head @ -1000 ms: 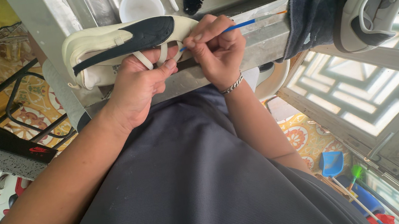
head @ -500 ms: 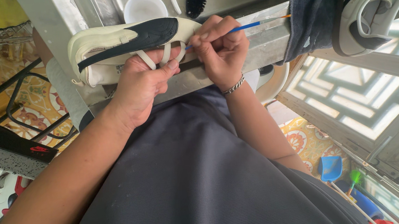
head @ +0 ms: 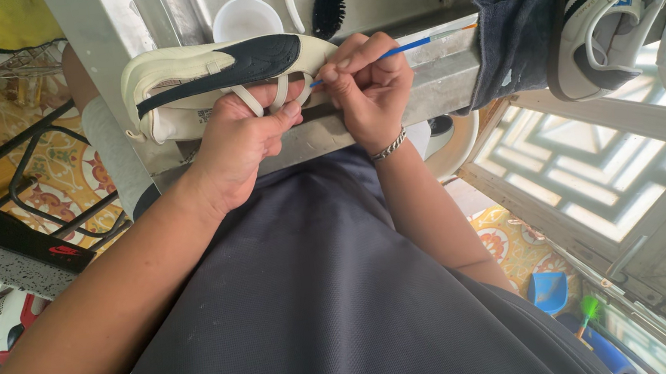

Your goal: The person uses a small blue brush to apply a cleaning solution to the white laces of a sneaker, focusing on the eyelet area. They then switch to a white scrubbing brush to scrub the laces and the upper part of the shoe. The person rinses the brushes under running water and continues to apply the solution to the shoe's surface.

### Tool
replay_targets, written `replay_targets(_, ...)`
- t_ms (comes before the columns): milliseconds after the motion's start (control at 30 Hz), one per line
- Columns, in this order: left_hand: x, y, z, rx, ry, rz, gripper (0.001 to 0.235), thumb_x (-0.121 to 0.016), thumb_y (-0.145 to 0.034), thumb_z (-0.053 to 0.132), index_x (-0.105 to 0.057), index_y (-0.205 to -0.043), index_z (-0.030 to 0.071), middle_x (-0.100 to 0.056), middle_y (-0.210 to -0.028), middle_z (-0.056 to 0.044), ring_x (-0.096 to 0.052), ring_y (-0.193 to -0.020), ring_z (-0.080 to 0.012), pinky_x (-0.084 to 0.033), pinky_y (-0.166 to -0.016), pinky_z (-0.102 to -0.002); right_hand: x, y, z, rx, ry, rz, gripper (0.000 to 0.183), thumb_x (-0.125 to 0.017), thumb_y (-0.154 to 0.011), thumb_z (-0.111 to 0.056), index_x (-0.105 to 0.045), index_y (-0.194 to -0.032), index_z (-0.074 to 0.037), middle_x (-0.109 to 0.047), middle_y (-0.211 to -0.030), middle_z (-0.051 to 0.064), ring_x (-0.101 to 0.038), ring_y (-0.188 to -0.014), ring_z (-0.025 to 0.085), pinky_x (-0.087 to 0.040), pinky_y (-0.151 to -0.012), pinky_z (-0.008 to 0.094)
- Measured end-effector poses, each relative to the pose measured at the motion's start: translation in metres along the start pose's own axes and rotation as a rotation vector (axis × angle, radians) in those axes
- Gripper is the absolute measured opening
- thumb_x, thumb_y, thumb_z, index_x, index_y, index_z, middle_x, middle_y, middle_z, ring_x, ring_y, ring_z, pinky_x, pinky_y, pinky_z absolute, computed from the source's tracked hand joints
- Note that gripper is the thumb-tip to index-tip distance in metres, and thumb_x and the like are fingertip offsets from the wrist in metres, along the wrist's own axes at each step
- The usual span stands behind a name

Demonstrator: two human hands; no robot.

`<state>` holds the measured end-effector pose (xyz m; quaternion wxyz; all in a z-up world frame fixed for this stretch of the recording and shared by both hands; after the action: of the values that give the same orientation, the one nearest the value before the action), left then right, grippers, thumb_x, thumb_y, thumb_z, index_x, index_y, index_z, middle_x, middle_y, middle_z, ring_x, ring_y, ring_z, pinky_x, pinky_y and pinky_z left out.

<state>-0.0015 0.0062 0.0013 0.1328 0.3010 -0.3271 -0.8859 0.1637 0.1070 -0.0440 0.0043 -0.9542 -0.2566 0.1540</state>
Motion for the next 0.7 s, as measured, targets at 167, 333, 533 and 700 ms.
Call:
replay_targets(167,0.001,-0.001,-0.001,-0.001,0.004,-0.004,0.028,-0.069,-0.095,0.01,-0.071,-0.122,0.001,-0.07,-0.104,0.0,-0.059,-0.089,-0.0066,-0.036,-0.058,-0.02,-0.002,0.001,0.0,0.025,0.04,-0.015,0.022,-0.068,-0.103,0.008,-0.05,-0.103,-0.004,-0.064,-0.096,0.01,-0.055,-0.064,0.007,-0.047,-0.057,0.02)
replay_targets(333,0.0,0.001,0.001,-0.004,0.0,0.004,0.03,-0.069,-0.095,0.009,-0.071,-0.124,0.0,-0.071,-0.103,-0.001,-0.059,-0.088,-0.0065,-0.036,-0.057,-0.02,-0.004,0.001,0.0,0.051,0.047,-0.041,0.023,-0.068,-0.102,0.01,-0.049,-0.103,-0.003,-0.061,-0.095,0.01,-0.058,-0.069,0.01,-0.051,-0.059,0.022)
replay_targets(533,0.001,0.024,0.018,-0.024,-0.038,0.109,0.034,-0.067,-0.097,0.01,-0.07,-0.129,0.001,-0.071,-0.097,-0.004,-0.041,-0.065,-0.0009,-0.03,-0.052,-0.018,-0.003,-0.007,-0.005,0.093,-0.136,0.265,0.02,-0.064,-0.103,0.006,-0.047,-0.106,-0.005,-0.061,-0.094,0.01,-0.059,-0.069,0.009,-0.065,-0.068,0.032)
replay_targets(700,0.026,0.067,0.044,-0.087,-0.02,0.106,0.033,-0.064,-0.097,0.008,-0.069,-0.129,-0.001,-0.069,-0.096,-0.003,-0.032,-0.056,0.0002,-0.024,-0.047,-0.018,0.017,-0.034,-0.005,-0.055,0.083,0.316,0.019,-0.066,-0.102,0.005,-0.051,-0.111,-0.002,-0.067,-0.093,0.011,-0.07,-0.076,0.017,-0.066,-0.072,0.033)
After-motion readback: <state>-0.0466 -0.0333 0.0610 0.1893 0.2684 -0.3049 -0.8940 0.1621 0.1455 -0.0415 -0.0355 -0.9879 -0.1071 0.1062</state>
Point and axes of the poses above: each hand's wrist, its own y-axis away from the middle knuckle, its own x-axis out of the back of the hand, z = x × y, the point moved 1 cm from there along -y, towards the middle knuckle
